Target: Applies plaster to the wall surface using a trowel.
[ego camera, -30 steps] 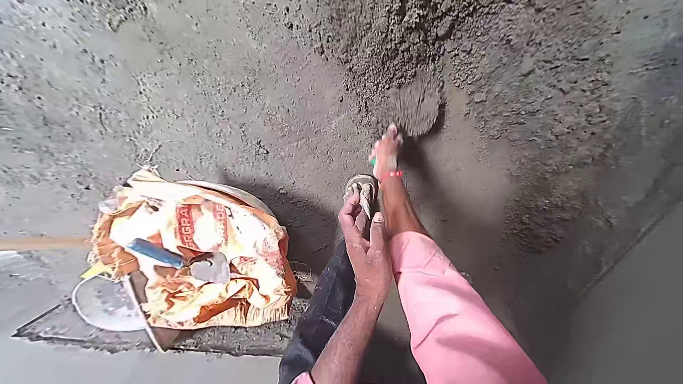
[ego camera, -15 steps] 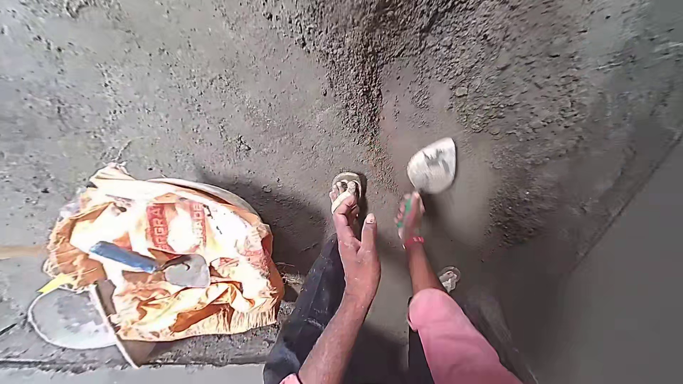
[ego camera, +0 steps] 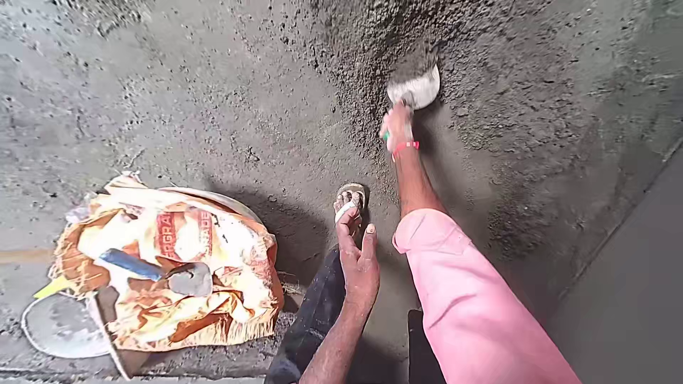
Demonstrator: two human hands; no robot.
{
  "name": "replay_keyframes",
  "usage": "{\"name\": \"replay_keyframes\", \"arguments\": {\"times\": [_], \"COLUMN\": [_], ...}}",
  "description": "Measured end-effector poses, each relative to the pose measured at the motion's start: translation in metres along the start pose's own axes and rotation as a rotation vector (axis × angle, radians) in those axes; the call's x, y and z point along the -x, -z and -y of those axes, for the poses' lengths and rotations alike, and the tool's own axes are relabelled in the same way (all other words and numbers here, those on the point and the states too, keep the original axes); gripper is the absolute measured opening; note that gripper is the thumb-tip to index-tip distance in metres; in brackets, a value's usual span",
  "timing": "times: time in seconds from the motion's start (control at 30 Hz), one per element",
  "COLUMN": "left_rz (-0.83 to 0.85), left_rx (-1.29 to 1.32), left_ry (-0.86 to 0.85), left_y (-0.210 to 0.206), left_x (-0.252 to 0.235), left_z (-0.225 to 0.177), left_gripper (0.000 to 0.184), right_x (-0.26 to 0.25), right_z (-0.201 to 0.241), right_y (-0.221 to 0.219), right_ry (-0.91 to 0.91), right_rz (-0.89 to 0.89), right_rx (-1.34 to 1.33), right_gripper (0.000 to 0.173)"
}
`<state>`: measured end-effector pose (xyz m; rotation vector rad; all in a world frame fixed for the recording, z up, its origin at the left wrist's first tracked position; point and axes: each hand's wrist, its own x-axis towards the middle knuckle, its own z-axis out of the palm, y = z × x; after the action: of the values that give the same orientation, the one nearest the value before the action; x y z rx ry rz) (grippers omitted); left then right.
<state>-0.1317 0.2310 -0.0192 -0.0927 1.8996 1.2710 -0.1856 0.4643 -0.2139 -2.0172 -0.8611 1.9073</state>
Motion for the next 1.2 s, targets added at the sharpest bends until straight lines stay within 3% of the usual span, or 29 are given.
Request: {"name": "replay_keyframes", "arguments": {"times": [0.07,0.17,0.3,0.4,0.6,0.7,0.83,0.97,1.03,1.13,1.2], "left_rz": [0.008,0.028,0.090,0.114,0.248,0.364,0.521,0.587,0.587,0.567,0.554], "left_rx": [-0.026,-0.053,-0.072,-0.098,-0.225,-0.285,-0.391,-0.496,-0.504,-0.483,-0.432], "left_ry": [-0.026,-0.037,-0.045,-0.025,-0.056,-0.103,-0.143,-0.152,-0.147,-0.136,-0.129], "left_y": [0.000,0.003,-0.008,-0.009,-0.029,-0.041,-0.046,-0.047,-0.050,-0.054,-0.057], "left_x": [-0.005,-0.004,0.004,0.019,0.046,0.066,0.088,0.095,0.097,0.096,0.092], "left_z": [-0.001,-0.004,0.004,0.016,0.051,0.065,0.088,0.104,0.103,0.093,0.088], "left_gripper": [0.052,0.049,0.054,0.052,0.049,0.047,0.048,0.047,0.048,0.048,0.049], "right_x": [0.003,0.009,0.041,0.113,0.225,0.267,0.266,0.243,0.228,0.199,0.177], "right_z": [0.049,0.039,-0.058,-0.174,-0.363,-0.419,-0.483,-0.479,-0.467,-0.421,-0.381], "right_y": [-0.024,-0.018,0.070,0.165,0.354,0.417,0.486,0.545,0.567,0.574,0.565], "right_ry": [0.103,0.170,0.070,-0.098,-0.461,-0.549,-0.536,-0.590,-0.648,-0.704,-0.695], "right_rz": [-0.019,0.005,-0.016,-0.037,-0.353,-0.559,-0.849,-0.909,-0.830,-0.740,-0.741], "right_rx": [0.087,0.262,0.142,0.033,0.000,-0.137,-0.337,-0.259,-0.152,0.118,0.108], "right_gripper": [0.036,0.045,0.046,0.045,0.050,0.048,0.052,0.041,0.033,0.036,0.034]}}
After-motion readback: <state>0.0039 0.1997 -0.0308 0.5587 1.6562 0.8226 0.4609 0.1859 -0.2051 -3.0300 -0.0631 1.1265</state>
